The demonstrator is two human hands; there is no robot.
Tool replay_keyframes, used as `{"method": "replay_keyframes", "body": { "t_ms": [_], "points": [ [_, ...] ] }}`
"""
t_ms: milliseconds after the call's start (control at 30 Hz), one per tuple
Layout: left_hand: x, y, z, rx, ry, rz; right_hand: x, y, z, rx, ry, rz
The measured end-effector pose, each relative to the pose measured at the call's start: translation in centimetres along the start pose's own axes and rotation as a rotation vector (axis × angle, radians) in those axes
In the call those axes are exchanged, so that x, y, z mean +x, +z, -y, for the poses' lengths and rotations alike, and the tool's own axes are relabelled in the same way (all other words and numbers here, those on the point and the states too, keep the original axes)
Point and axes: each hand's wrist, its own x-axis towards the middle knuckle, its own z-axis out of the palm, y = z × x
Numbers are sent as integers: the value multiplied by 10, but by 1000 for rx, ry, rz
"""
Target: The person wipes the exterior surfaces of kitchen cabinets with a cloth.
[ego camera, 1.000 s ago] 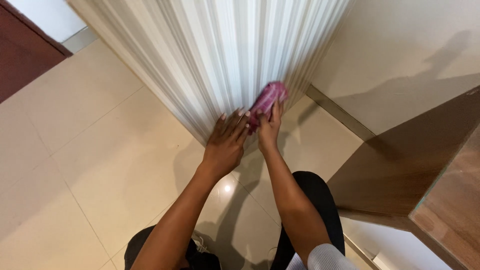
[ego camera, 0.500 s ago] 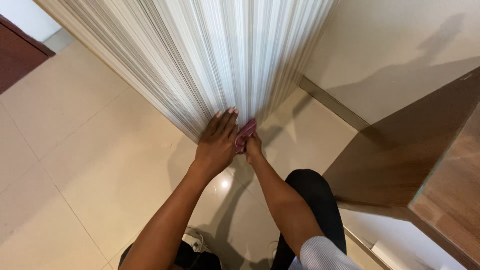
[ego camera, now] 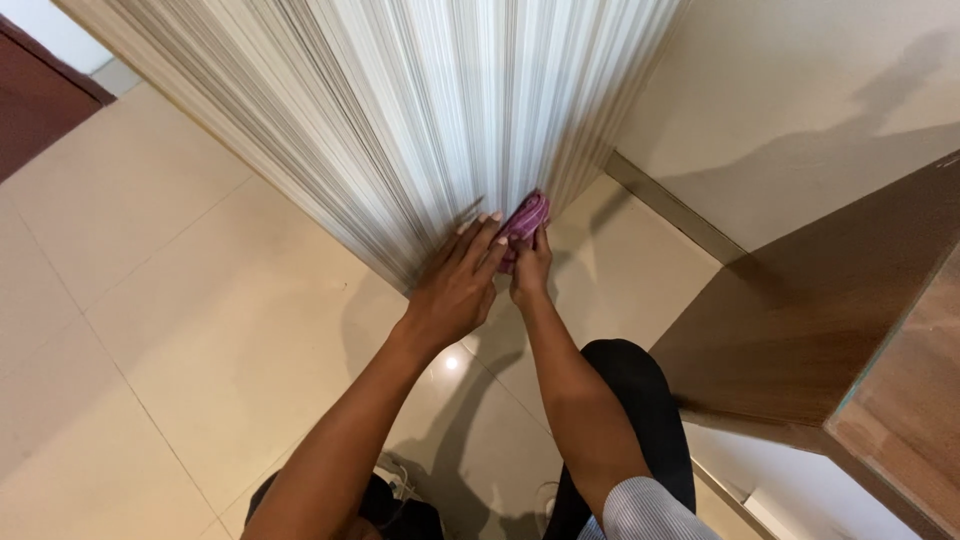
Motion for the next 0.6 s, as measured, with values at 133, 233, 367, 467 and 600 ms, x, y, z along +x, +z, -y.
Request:
{"method": "replay_keyframes", "body": {
  "t_ms": [133,233,367,467,600],
  "points": [
    [1,-5,-3,-15,-24,-5,6,-2,22,220,133,16],
    [1,-19,-13,-97,26,-173,-15,-1,65,355,-39,52],
    [12,-40,-36,-301,16,-384,-47,13,117,173,-557,195],
    [18,-26,-46,-604,-142,-440,-66,19,114,-244,-937,125],
    [14,12,-28,-1170,-583,-595,-88,27,111,-176,-888,357]
  ]
}}
